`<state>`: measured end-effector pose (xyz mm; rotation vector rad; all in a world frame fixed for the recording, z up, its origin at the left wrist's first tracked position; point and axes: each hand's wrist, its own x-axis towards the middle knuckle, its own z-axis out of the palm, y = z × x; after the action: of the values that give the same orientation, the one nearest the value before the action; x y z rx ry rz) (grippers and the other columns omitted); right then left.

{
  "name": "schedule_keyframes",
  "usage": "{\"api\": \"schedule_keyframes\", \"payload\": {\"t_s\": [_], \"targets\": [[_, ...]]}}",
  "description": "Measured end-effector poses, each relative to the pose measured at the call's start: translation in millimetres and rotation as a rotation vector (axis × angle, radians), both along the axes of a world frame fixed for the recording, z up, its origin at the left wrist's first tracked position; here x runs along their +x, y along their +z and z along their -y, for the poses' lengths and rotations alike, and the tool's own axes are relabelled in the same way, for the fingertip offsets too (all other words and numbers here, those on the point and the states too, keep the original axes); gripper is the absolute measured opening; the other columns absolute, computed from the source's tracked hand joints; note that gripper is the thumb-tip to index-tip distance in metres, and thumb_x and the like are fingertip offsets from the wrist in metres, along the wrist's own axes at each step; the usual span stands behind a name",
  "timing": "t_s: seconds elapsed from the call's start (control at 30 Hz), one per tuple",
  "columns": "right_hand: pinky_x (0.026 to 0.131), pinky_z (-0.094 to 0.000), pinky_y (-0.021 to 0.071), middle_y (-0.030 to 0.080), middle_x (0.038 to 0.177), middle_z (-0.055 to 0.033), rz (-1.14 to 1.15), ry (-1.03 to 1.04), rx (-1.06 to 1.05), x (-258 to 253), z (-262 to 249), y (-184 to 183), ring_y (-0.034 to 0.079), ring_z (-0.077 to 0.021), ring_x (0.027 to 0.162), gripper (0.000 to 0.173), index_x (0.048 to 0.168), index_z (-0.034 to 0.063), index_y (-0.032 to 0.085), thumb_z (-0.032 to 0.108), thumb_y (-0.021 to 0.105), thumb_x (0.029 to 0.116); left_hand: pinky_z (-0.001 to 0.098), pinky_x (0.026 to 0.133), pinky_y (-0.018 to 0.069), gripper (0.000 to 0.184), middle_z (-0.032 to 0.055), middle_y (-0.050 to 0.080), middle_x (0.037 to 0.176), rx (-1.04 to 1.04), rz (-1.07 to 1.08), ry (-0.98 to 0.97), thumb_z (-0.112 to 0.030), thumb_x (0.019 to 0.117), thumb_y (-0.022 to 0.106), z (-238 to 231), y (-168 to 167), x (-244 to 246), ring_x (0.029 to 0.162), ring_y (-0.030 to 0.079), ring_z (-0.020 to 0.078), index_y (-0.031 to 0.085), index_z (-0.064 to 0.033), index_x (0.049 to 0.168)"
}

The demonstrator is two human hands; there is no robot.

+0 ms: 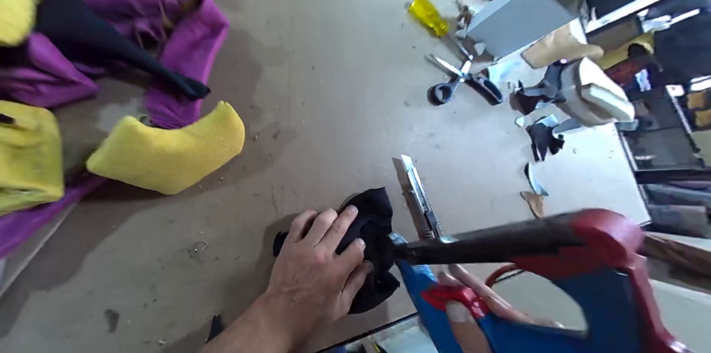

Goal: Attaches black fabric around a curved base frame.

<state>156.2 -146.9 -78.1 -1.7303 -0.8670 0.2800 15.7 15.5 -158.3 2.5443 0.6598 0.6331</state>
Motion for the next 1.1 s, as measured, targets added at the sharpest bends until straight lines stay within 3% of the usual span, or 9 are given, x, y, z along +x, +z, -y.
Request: {"api": "schedule_keyframes", "payload": {"t_s": [0.17,0.3,0.5,0.6,0.67,0.77,0.87,0.97,1.1], "targets": [[0.086,-0.0384,0.0642,0.075,0.112,-0.0049,-0.221,-0.509,0.148,54,16,1,0.075,-0.0204,0.100,0.020,0.118,0.0028,0.054,0.009,0.055,0.0988,0.0633,0.111,0.0358,0.060,0.0056,0.062,0.144,0.064,-0.209,0.165,-0.067,0.0916,0.048,36,22,13,0.135,0.055,0.0313,0.069,-0.0258,0.130],[0.079,-0.0365,0.0624,0.072,0.102,-0.0044,-0.553,-0.770,0.287,115,-12,-14,0.073,-0.0158,0.092,0.020,0.117,0.0067,0.057,0.019,0.046,0.1060,0.0659,0.111,0.0341,0.064,0.0065,0.063,0.141,0.142,-0.259,0.240,-0.069,0.0918,0.046,45,14,28,0.136,0.054,0.0325,0.067,-0.0249,0.134],[0.073,-0.0383,0.0635,0.073,0.096,-0.0067,-0.760,-0.719,0.100,157,-8,-41,0.073,-0.0174,0.084,0.030,0.120,0.0073,0.061,0.033,0.053,0.1065,0.0623,0.112,0.0357,0.068,0.0046,0.062,0.142,0.158,-0.319,0.250,-0.073,0.0907,0.043,43,12,26,0.137,0.052,0.0307,0.066,-0.0273,0.134],[0.058,-0.0335,0.0614,0.070,0.076,-0.0029,-0.864,-0.556,-0.133,170,8,-32,0.070,-0.0151,0.063,0.045,0.111,0.0089,0.057,0.045,0.031,0.1110,0.0634,0.112,0.0346,0.076,0.0039,0.058,0.147,0.134,-0.357,0.221,-0.081,0.0857,0.043,41,17,26,0.139,0.050,0.0310,0.064,-0.0287,0.137],[0.064,-0.0364,0.0637,0.075,0.081,-0.0084,-0.909,-0.345,-0.277,178,21,-29,0.074,-0.0210,0.069,0.057,0.113,0.0032,0.056,0.044,0.016,0.1115,0.0665,0.111,0.0340,0.078,0.0043,0.056,0.149,0.109,-0.389,0.206,-0.082,0.0821,0.047,38,23,28,0.140,0.050,0.0325,0.062,-0.0316,0.140],[0.067,-0.0405,0.0642,0.076,0.082,-0.0102,-0.677,-0.067,-0.557,178,28,-25,0.076,-0.0235,0.073,0.053,0.108,-0.0014,0.064,0.033,0.024,0.1106,0.0706,0.110,0.0332,0.071,0.0063,0.055,0.151,0.079,-0.454,0.197,-0.076,0.0838,0.050,40,31,35,0.140,0.050,0.0353,0.060,-0.0359,0.141],[0.063,-0.0450,0.0612,0.074,0.080,-0.0048,-0.004,0.132,-0.705,148,13,-11,0.073,-0.0198,0.070,0.034,0.097,0.0060,0.072,0.032,0.051,0.1019,0.0721,0.109,0.0320,0.070,0.0078,0.052,0.153,0.092,-0.493,0.176,-0.074,0.0874,0.046,40,31,37,0.142,0.047,0.0363,0.058,-0.0359,0.144],[0.067,-0.0487,0.0605,0.073,0.100,-0.0093,0.446,0.162,-0.641,112,-16,-15,0.073,-0.0263,0.086,0.032,0.109,0.0102,0.074,0.036,0.062,0.0939,0.0719,0.109,0.0325,0.070,0.0089,0.052,0.153,0.078,-0.519,0.114,-0.074,0.0875,0.047,33,35,42,0.142,0.047,0.0369,0.058,-0.0334,0.143],[0.075,-0.0498,0.0593,0.069,0.115,-0.0141,0.583,0.106,-0.626,100,-46,-46,0.069,-0.0351,0.103,0.033,0.119,0.0138,0.073,0.028,0.069,0.0897,0.0651,0.112,0.0354,0.069,0.0058,0.055,0.151,0.204,-0.353,0.080,-0.074,0.0888,0.045,31,21,30,0.140,0.050,0.0302,0.062,-0.0313,0.140]]}}
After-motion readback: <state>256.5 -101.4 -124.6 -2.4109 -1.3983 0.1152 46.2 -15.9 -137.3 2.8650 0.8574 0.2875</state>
